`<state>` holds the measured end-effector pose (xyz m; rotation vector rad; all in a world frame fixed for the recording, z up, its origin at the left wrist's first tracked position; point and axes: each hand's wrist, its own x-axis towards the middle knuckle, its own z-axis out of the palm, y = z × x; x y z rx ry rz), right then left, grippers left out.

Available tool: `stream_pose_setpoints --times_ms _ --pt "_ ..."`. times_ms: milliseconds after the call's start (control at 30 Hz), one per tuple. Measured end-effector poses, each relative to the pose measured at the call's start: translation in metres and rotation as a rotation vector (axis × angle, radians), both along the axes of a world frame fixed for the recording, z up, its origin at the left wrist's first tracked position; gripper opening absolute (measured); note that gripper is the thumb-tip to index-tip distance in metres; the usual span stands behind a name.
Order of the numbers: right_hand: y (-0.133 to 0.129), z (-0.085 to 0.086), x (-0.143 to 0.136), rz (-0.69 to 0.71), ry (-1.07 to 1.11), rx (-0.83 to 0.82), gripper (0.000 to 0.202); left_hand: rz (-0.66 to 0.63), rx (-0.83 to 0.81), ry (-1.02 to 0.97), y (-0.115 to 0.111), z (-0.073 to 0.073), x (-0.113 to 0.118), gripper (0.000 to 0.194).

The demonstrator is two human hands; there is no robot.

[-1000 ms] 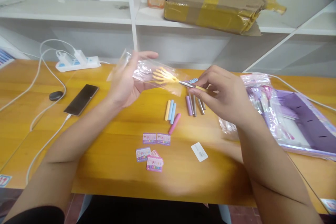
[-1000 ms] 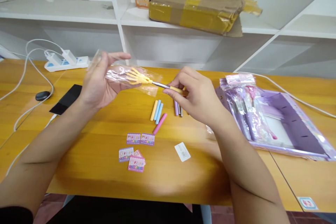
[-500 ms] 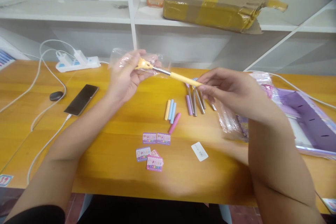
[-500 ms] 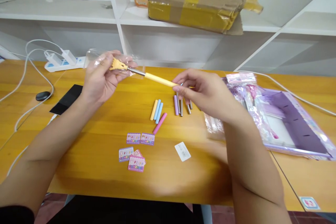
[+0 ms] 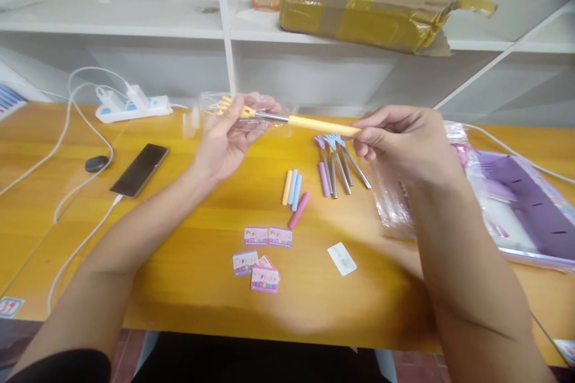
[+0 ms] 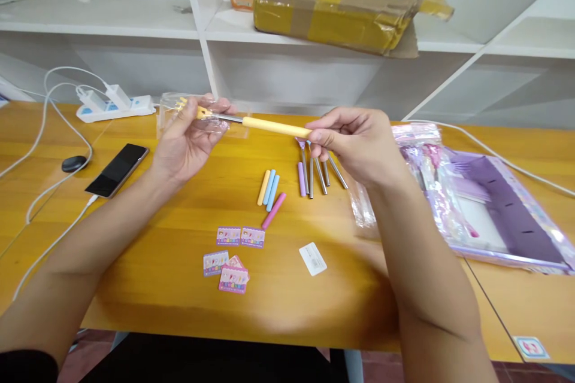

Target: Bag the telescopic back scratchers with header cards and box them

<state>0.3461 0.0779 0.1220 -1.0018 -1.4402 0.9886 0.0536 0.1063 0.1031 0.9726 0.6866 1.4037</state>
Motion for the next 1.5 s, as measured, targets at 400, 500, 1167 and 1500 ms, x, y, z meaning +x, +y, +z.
stream_pose_setpoints --times_ms 400,500,1167,1500 --pt "-0.001 0.003 -0.004 0.071 0.131 0.095 0.052 -0.05 -0.024 -0.038 -0.023 0.003 0.009 0.024" --pt "0.0 0.004 -0.002 0.061 0.138 0.129 0.049 -0.094 -0.05 -0.111 -0.028 0.003 0.011 0.025" --pt "-0.019 -0.03 -0.052 0.166 -0.049 0.102 0.067 -0.4 0.038 -0.023 -0.062 -0.036 0.04 0.034" --pt "-0.017 -0.037 -0.06 0.194 -0.021 0.132 0.06 -0.376 -0.004 0.051 -0.043 -0.038 0.034 0.044"
